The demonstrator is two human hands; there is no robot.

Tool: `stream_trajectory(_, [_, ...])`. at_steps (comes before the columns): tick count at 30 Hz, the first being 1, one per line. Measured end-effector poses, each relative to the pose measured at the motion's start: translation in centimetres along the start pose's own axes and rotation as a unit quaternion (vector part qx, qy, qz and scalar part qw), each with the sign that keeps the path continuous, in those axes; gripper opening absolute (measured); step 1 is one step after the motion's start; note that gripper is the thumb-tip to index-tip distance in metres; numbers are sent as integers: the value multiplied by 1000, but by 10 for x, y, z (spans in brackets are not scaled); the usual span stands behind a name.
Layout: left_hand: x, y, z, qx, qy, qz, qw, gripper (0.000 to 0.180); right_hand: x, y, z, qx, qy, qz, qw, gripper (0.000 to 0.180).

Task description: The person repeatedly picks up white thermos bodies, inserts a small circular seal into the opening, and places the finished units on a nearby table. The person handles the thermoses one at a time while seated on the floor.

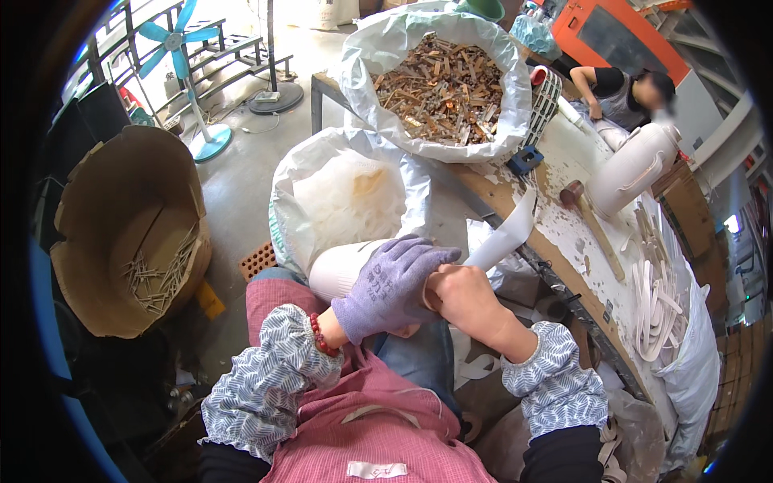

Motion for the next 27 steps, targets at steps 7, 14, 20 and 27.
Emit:
stream_trajectory(7, [-3,2,-42,-33,12,12,999,81,-7,37,-44,68,397,-11,915,15])
stream_trajectory(14, [16,-100,-204,-390,-71,-312,863,89,-172,194,-28,-248,35,52,967,15])
stream_trajectory(20, [24,-226,-209,-78,-64,-556,825,57,-205,239,-2,-253,-2,84,964,19])
stream_trajectory(27, [-11,-80,-93,258,38,-208,943,47,-124,177,13,-118,453,169,868,21])
Point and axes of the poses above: each hand's wrist, its own y-axis towards the middle knuckle, its own z-axis out of the palm, x = y × z, the point moved 4 cm from there along y, towards the middle knuckle, and after that the axes turned 9 degrees about -x, right-handed, at the moved point
